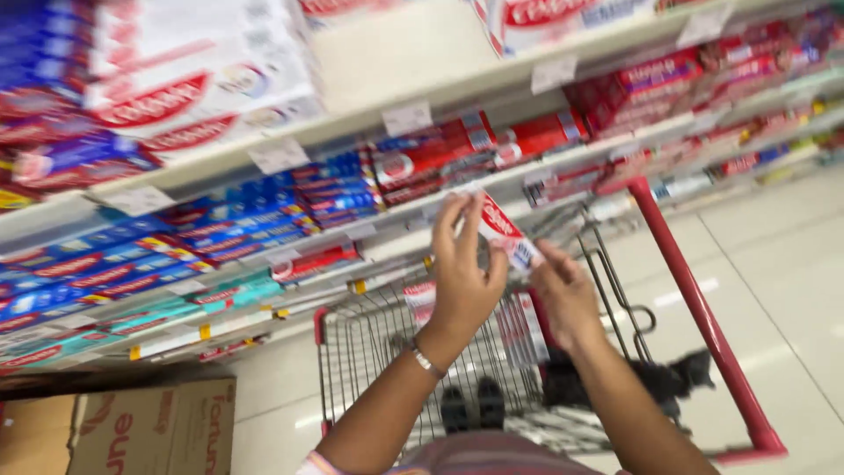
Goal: Selecting various boxes of toothpaste from a store shelf and placing them into a shopping cart.
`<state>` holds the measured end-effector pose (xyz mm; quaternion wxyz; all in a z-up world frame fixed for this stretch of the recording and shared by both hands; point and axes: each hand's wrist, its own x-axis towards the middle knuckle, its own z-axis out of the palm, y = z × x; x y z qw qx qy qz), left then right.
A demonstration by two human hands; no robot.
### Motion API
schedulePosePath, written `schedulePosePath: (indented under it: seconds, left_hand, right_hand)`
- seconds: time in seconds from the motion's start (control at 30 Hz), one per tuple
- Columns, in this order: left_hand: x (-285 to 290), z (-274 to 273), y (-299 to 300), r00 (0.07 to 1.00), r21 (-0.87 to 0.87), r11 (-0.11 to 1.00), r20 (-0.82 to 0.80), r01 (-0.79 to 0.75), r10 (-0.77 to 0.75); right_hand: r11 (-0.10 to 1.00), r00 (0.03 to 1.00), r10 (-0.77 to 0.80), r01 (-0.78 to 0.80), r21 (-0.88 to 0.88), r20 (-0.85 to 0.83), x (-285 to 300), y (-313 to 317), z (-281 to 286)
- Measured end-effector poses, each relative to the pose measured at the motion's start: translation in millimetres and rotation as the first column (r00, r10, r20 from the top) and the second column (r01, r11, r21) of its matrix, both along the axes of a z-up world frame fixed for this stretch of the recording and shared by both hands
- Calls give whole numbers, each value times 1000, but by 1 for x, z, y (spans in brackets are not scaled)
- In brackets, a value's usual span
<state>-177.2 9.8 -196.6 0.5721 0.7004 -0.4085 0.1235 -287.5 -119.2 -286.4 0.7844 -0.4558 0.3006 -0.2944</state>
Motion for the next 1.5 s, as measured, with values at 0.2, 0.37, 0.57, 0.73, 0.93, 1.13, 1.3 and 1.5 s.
schedulePosePath:
  seconds: [0.2,0.37,0.57,0.73,0.93,1.13,1.3,1.5]
  left_hand:
    - [-42,-215,-38,973,266,950,-207,161,-107]
    - [-55,-376,-74,904,412,860,-410,302,-122]
    - [-47,-470,-116,811,466,756,-568,460,-143]
    - [-41,-500,-132,731,485,689,-675,539,-97]
    - [-46,-515,-149,693,534,588,-718,607,-64]
    - [-47,-483,-137,752,552,630,-654,546,-79]
    - [-24,-397,-95,878,530,818,-473,221,70]
    - [37,-179,-40,979,155,979,-135,-132,153]
  right_hand:
    - [893,981,58,32,448,-186,-95,5,-215]
    - [814,966,49,108,570,-253,-121,7,-316]
    - [799,909,-60,291,526,-412,-124,0,-387]
    - [771,834,-114,417,481,-540,-112,-4,-384]
    - [775,842,-149,426,468,-519,-115,-8,-419]
    - [804,864,-75,347,482,-498,-118,-9,-425]
    - [867,831,107,191,461,-545,-62,12,-242]
    - [969,980,160,-179,-170,-120,30,20,-56]
